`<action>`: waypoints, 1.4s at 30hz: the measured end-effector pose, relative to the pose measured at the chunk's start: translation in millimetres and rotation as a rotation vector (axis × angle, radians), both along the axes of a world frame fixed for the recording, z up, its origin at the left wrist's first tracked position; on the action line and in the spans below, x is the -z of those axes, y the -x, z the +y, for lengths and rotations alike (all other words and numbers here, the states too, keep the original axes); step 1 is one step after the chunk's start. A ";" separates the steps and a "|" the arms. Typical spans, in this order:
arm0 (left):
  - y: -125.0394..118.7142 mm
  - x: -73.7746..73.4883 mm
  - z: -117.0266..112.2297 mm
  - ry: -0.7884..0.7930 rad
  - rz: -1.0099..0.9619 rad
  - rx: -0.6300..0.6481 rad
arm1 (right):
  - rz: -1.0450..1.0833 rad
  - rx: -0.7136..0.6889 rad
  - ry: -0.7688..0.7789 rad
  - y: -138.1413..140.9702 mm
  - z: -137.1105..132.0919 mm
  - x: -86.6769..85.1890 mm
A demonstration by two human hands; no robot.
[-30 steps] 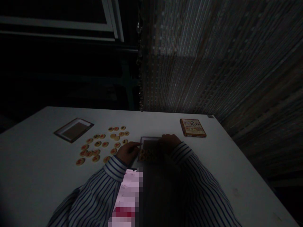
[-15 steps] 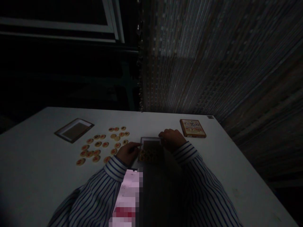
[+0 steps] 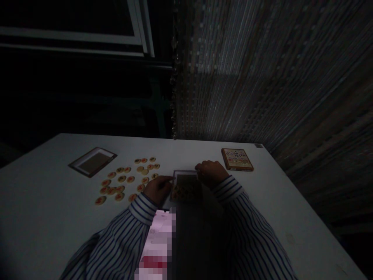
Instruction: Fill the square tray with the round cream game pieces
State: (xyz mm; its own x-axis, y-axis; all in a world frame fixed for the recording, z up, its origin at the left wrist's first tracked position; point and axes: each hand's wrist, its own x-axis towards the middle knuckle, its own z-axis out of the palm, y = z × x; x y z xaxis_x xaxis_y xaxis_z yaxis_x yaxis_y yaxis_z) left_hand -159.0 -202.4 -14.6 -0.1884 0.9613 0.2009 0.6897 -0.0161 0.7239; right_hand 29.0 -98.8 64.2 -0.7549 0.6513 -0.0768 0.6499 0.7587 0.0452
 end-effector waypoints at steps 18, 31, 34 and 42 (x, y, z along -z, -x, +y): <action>5.8 -2.6 -2.6 -0.132 -0.098 -0.040 | 0.031 -0.012 -0.003 1.8 -6.6 -9.1; 2.7 -14.7 -15.8 -0.107 -0.038 0.028 | 0.078 -0.070 -0.052 -0.9 -4.5 -2.9; 0.1 -20.2 -22.2 -0.119 -0.029 0.047 | 0.085 -0.075 -0.050 -0.4 -4.8 -2.4; 5.1 -29.3 -48.2 -0.165 -0.060 0.069 | 0.091 -0.177 -0.025 7.2 -13.7 -4.5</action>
